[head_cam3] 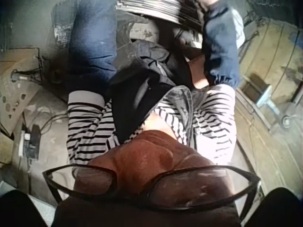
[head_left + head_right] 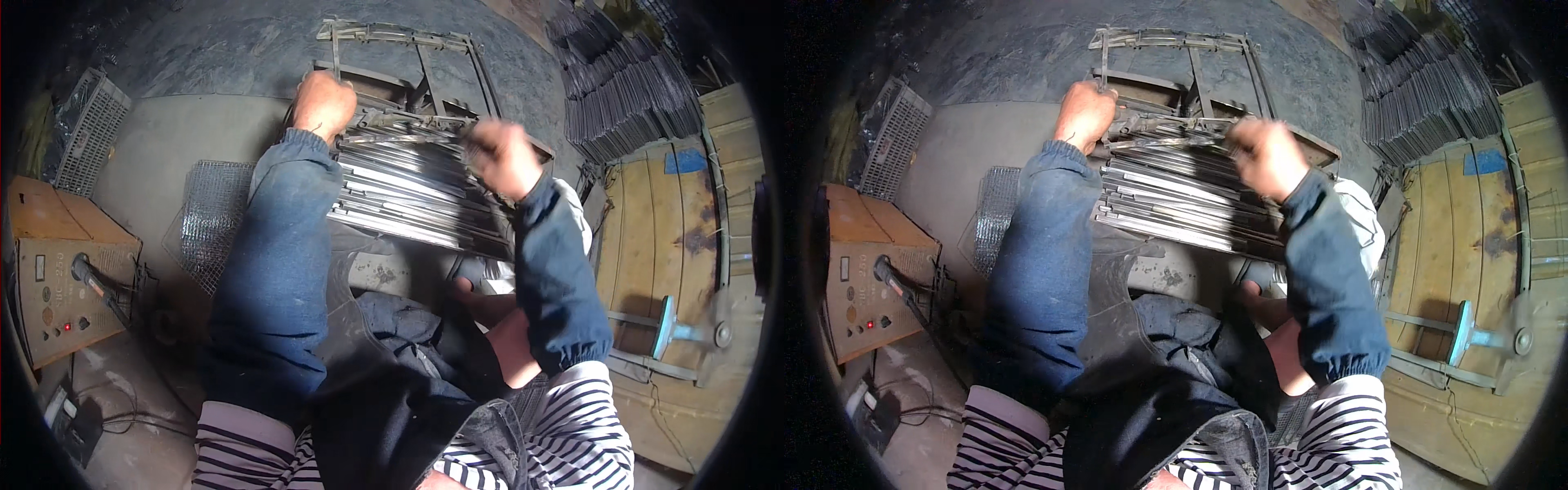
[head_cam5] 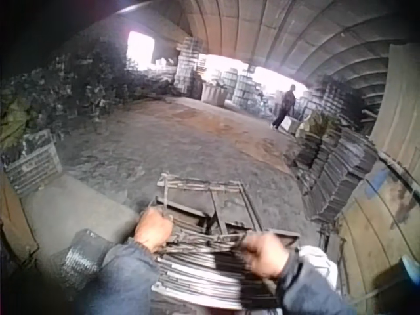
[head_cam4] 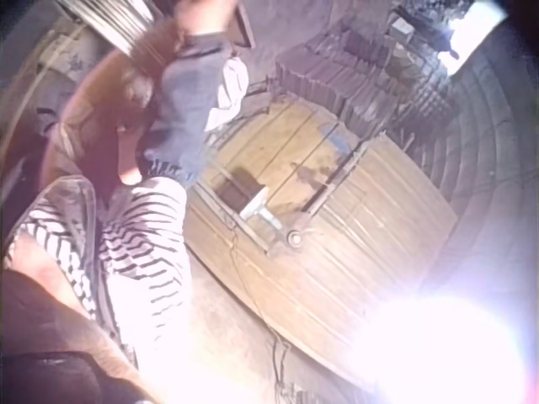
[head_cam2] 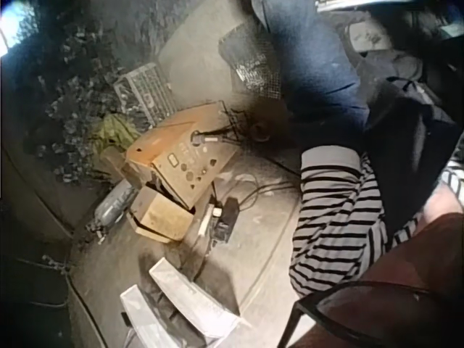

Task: The recorder is welding metal rods into a frame to create a metal grate structure.

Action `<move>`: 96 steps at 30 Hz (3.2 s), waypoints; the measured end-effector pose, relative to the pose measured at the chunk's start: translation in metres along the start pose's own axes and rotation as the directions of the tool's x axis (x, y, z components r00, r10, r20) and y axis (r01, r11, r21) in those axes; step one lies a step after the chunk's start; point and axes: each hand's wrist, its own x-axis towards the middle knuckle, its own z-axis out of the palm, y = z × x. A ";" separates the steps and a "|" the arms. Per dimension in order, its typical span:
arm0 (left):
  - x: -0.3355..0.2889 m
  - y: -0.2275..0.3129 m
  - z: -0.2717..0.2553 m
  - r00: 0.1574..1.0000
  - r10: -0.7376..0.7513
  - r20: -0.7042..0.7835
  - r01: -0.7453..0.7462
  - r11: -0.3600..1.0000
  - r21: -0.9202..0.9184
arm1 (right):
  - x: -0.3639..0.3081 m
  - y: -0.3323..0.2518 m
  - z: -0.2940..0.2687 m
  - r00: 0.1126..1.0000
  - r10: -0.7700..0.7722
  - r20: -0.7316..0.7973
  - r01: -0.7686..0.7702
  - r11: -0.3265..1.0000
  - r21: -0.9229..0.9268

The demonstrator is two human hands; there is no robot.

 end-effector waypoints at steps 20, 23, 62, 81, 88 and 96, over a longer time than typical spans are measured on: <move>0.003 0.003 0.010 0.999 -0.018 0.032 0.021 0.996 -0.087 | -0.054 -0.009 0.056 0.969 0.038 0.242 -0.021 0.997 -0.072; 0.003 0.002 0.008 1.000 -0.015 0.022 0.017 0.994 -0.103 | -0.057 -0.005 0.052 0.991 -0.029 0.128 0.037 0.998 -0.056; -0.001 0.002 0.008 0.998 -0.041 0.053 0.044 0.997 -0.069 | 0.073 0.049 -0.011 0.969 0.246 -0.026 -0.245 0.937 -0.251; 0.005 0.001 0.006 1.000 0.019 0.008 -0.019 1.000 0.011 | 0.022 -0.018 0.011 0.993 -0.121 -0.005 0.121 0.990 0.075; 0.001 0.000 0.008 0.999 0.026 0.022 -0.024 0.997 -0.078 | -0.045 -0.008 0.064 0.945 0.006 0.328 0.013 0.998 -0.057; 0.004 -0.001 0.005 0.999 -0.013 0.052 0.020 0.991 -0.133 | -0.058 -0.026 0.058 0.941 0.048 0.334 -0.018 0.996 -0.092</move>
